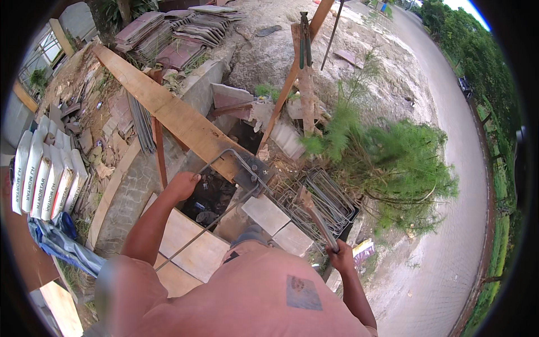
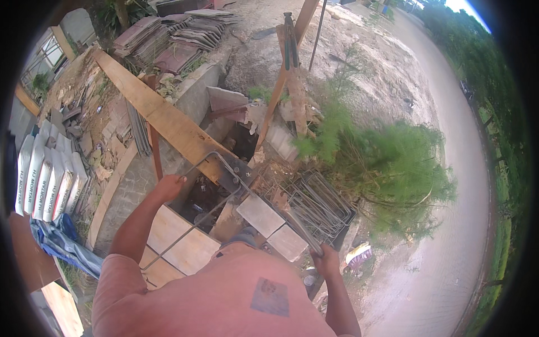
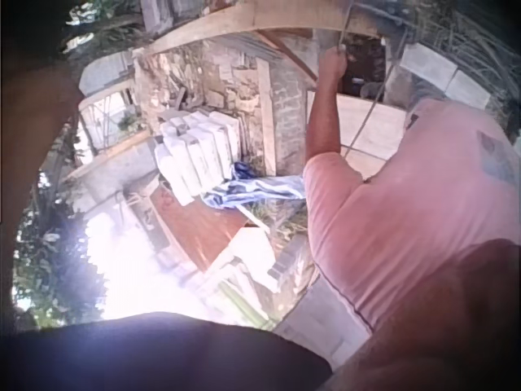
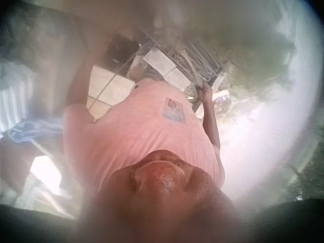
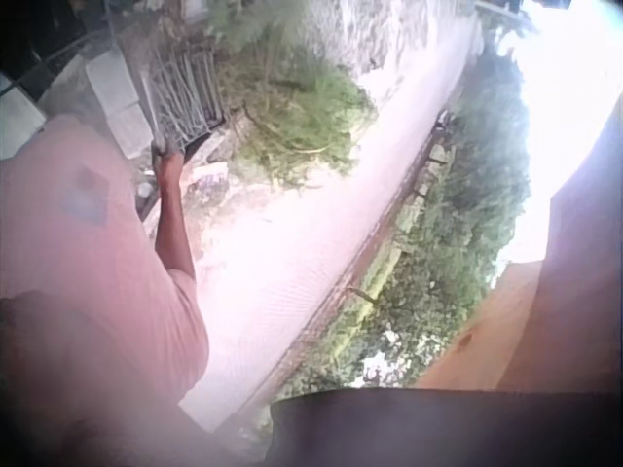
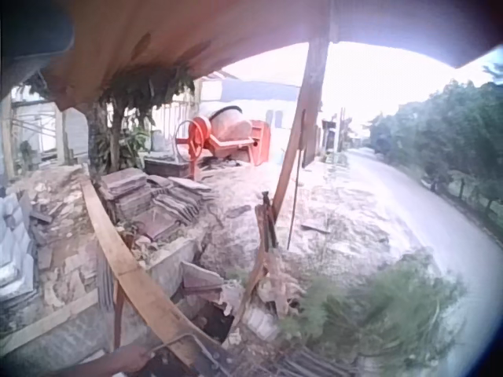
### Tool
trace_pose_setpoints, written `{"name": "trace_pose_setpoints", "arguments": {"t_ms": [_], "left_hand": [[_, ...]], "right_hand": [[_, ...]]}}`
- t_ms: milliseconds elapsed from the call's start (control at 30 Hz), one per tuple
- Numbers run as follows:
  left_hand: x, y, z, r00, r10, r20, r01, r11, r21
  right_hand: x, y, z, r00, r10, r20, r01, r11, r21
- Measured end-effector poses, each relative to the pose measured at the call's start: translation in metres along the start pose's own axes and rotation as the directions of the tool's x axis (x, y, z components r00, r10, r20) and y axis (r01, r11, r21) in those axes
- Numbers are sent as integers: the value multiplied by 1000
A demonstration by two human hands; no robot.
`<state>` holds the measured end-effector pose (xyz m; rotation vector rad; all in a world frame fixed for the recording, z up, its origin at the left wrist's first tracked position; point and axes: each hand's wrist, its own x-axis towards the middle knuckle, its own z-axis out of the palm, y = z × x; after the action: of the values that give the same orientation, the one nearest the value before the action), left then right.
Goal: The person repeatedly bends thin metal rods using a manual bending jig. They position each rod, apply force with a lever, and release the bent piece. The process is repeated multiple times in an outdoor construction area.
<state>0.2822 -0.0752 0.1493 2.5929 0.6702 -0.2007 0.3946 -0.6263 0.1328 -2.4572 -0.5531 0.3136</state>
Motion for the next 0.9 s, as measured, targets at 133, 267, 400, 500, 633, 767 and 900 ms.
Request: {"name": "trace_pose_setpoints", "arguments": {"t_ms": [133, 267, 400, 500, 633, 767, 900], "left_hand": [[2, -6, 5, 998, -53, 24, 51, 996, 79], [7, 3, 2, 992, -123, 37, 118, 986, 119], [7, 8, 0, 992, -121, 39, 114, 981, 157], [2, 14, 0, 990, -142, -19, 143, 981, 128], [0, 12, 5, 988, -147, -48, 151, 983, 108], [-3, 18, 7, 982, -186, -39, 190, 974, 123], [-9, 23, 11, 979, -204, 10, 202, 972, 120]], "right_hand": [[32, -1, 0, 996, -5, -84, 7, 999, 34], [94, -15, -12, 986, -42, 161, 60, 992, -111], [158, -27, -13, 928, -145, 344, 228, 950, -213], [191, -54, -23, 889, -273, 368, 393, 866, -308], [228, -65, -28, 855, -362, 372, 502, 761, -412], [257, -81, -42, 755, -531, 386, 656, 625, -423], [275, -101, -48, 722, -495, 484, 692, 538, -482]]}}
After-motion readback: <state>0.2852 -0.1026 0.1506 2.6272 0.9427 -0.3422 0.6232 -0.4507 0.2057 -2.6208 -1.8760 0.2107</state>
